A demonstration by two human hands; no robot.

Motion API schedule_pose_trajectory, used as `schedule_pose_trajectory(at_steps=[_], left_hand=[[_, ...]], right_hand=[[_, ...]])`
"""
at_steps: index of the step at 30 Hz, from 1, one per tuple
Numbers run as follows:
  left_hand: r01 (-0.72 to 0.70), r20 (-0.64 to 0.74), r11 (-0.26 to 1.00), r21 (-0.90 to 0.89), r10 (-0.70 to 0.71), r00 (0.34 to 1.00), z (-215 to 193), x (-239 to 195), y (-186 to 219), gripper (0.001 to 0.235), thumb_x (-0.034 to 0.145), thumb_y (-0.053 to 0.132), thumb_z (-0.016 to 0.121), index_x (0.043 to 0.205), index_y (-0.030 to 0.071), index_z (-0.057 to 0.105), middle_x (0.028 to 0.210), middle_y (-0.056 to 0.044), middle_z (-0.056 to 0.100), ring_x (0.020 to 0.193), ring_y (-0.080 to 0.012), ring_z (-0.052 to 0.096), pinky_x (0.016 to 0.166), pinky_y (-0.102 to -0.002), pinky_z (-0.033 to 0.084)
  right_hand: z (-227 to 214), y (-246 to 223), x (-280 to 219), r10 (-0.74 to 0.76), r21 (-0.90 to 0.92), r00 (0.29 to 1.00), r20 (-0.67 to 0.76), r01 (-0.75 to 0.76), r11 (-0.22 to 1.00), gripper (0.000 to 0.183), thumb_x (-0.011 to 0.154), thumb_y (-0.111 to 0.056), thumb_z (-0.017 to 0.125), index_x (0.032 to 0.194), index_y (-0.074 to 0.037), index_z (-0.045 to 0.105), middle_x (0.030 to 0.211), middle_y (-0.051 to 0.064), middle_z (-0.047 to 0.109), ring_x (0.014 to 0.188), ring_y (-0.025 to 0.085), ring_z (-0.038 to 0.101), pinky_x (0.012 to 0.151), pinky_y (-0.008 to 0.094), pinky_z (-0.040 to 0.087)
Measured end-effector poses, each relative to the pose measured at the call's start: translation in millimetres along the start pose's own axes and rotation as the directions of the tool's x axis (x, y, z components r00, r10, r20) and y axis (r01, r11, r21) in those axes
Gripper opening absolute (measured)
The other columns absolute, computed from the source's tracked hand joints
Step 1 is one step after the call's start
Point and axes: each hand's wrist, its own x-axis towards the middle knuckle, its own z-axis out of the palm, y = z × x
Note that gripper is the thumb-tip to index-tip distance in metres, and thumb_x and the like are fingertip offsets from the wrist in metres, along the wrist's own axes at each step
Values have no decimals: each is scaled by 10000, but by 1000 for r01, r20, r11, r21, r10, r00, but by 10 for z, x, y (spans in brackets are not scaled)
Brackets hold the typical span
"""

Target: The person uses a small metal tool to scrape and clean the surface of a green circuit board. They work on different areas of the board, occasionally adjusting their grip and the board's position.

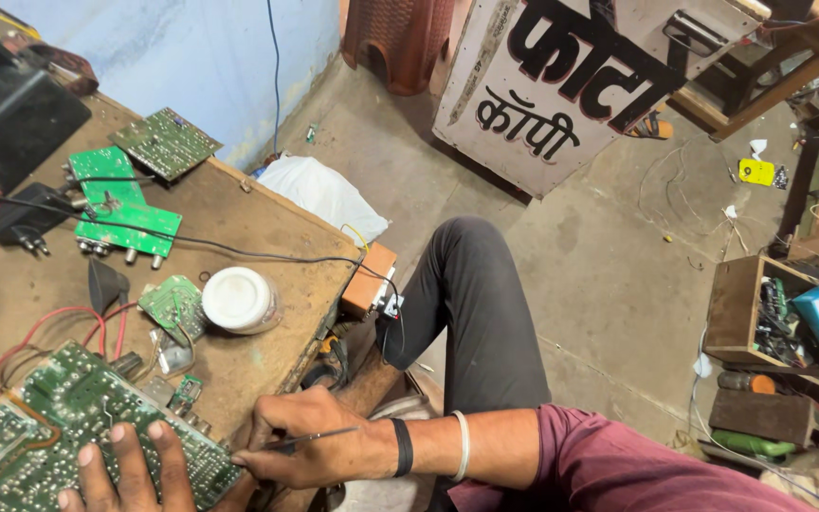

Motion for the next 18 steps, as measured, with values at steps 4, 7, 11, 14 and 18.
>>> schedule_pose_trajectory(at_steps=[4,7,11,14,18], left_hand=[[32,66,999,5,-32,997,-8,4,22,1003,784,755,584,1436,-7,607,1465,-344,550,1376,-596,479,1137,-805,282],[9,96,999,44,-13,995,-32,16,0,1035,708,757,596,1431,17,612,1484,-326,542,1391,-582,476,1145,-792,292],[17,114,993,117,-31,993,-34,16,20,1024,675,744,644,1408,29,631,1480,-312,565,1382,-565,501,1139,-777,318],[15,175,983,183,-47,983,-67,69,38,1007,651,741,658,1385,52,646,1478,-290,579,1394,-544,526,1142,-753,351],[-8,73,990,139,-2,997,-216,206,148,984,677,736,634,1370,37,647,1470,-275,580,1367,-529,543,1101,-753,376]], right_hand=[[-63,-60,-16,-16,-27,999,43,17,999,221,974,-93,779,910,-46,572,777,92,655,665,195,676,562,288,498],[-99,-92,-34,-34,22,997,72,32,999,223,999,-82,759,929,-31,553,784,101,636,674,211,659,581,307,483],[-72,-88,20,-77,16,995,55,76,997,222,1005,-85,755,916,-35,558,794,105,647,682,215,669,592,312,503],[-56,-78,48,-50,-4,998,50,50,999,241,988,-81,767,899,-28,549,783,111,630,662,223,649,585,330,484],[-93,-166,-1,-85,-12,995,55,86,996,261,1003,-83,764,903,-33,527,806,122,628,711,256,666,609,341,489]])
